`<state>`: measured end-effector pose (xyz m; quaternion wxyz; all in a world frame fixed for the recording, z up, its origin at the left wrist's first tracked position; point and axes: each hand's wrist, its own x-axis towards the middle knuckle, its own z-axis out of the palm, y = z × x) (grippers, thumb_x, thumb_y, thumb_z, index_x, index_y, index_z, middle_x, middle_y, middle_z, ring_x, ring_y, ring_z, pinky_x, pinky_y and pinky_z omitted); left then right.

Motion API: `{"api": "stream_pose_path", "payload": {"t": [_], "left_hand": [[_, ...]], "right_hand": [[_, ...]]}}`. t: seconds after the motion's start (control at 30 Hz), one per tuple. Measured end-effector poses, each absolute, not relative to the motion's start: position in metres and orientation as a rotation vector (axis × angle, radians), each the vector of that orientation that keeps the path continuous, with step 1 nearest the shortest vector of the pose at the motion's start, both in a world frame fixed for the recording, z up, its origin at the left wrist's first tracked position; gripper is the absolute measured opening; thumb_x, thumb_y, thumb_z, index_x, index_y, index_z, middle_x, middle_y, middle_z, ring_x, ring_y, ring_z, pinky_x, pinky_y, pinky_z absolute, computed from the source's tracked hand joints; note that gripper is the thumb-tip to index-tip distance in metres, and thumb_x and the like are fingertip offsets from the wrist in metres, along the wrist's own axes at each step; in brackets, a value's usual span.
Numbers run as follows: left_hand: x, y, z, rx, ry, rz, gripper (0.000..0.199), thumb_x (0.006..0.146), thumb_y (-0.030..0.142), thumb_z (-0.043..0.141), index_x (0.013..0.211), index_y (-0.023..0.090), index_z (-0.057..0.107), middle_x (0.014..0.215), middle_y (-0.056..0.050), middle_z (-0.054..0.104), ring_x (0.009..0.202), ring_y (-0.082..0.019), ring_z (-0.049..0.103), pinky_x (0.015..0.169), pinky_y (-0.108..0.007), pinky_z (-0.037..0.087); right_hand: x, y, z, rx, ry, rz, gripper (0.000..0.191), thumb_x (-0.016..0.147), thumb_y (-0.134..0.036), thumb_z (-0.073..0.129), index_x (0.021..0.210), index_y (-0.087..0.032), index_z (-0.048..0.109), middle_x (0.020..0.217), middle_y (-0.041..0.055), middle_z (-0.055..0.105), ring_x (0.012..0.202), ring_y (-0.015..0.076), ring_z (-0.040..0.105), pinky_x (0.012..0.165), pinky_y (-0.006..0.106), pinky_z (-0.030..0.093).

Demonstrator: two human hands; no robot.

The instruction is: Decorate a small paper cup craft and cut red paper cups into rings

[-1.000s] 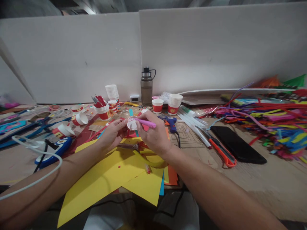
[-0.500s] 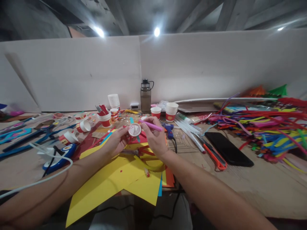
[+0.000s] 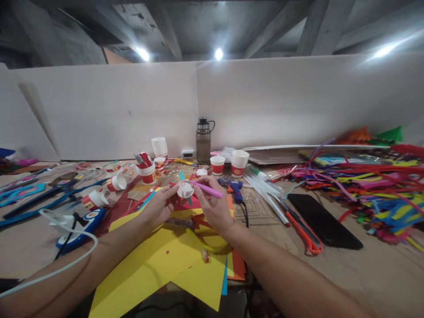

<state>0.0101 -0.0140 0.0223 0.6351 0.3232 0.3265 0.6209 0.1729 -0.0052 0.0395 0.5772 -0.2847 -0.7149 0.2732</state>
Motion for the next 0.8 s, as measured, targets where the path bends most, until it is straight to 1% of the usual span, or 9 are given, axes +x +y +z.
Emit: {"api": "stream_pose_path", "payload": {"t": [0.1,0.23,0.3,0.5,0.67,0.8], "left_hand": [[0.0089,-0.0146,0.0231,0.712,0.76,1.411,0.018,0.073,0.023,0.07,0.084,0.011,0.063,0.077,-0.005,0.068,0.064,-0.011,0.061,0.061,-0.023,0.054],[0.0075,-0.0129,0.0241,0.733,0.749,1.42,0.021,0.072,0.023,0.072,0.087,0.011,0.063,0.085,-0.007,0.068,0.069,-0.011,0.062,0.059,-0.021,0.052],[0.0067,-0.0119,0.0245,0.744,0.745,1.432,0.02,0.072,0.024,0.071,0.086,0.011,0.063,0.086,-0.007,0.068,0.071,-0.012,0.062,0.06,-0.022,0.052],[0.0069,-0.0142,0.0238,0.779,0.727,1.43,0.02,0.071,0.024,0.071,0.083,0.01,0.064,0.08,-0.006,0.067,0.068,-0.011,0.061,0.06,-0.022,0.052],[0.0086,-0.0158,0.0207,0.8,0.712,1.425,0.02,0.072,0.025,0.071,0.084,0.011,0.063,0.08,-0.005,0.067,0.068,-0.011,0.061,0.063,-0.023,0.052],[0.0085,-0.0149,0.0186,0.809,0.712,1.409,0.021,0.072,0.027,0.071,0.085,0.012,0.062,0.08,-0.004,0.067,0.066,-0.011,0.06,0.06,-0.023,0.05]], "right_hand": [[0.1742,-0.0062,0.0409,-0.701,-1.739,0.566,0.009,0.088,-0.026,0.054,0.095,-0.021,0.056,0.091,0.0036,0.06,0.086,0.0163,0.058,0.077,0.031,0.048],[0.1755,-0.0064,0.0414,-0.698,-1.812,0.496,0.009,0.087,-0.025,0.055,0.095,-0.021,0.057,0.091,0.004,0.062,0.085,0.0172,0.058,0.078,0.033,0.047],[0.1754,-0.0068,0.0415,-0.708,-1.81,0.494,0.01,0.087,-0.026,0.055,0.096,-0.021,0.057,0.091,0.0038,0.062,0.084,0.017,0.058,0.077,0.032,0.047],[0.1747,-0.0105,0.0424,-0.726,-1.851,0.439,0.008,0.087,-0.027,0.055,0.093,-0.022,0.058,0.089,0.0034,0.061,0.083,0.0169,0.057,0.076,0.031,0.045],[0.1748,-0.0094,0.0414,-0.737,-1.868,0.458,0.009,0.088,-0.028,0.054,0.091,-0.021,0.058,0.088,0.003,0.061,0.082,0.0163,0.057,0.074,0.03,0.045],[0.1748,-0.0069,0.0386,-0.748,-1.877,0.473,0.011,0.087,-0.029,0.054,0.093,-0.021,0.058,0.088,0.0032,0.062,0.081,0.0165,0.058,0.074,0.03,0.046]]}}
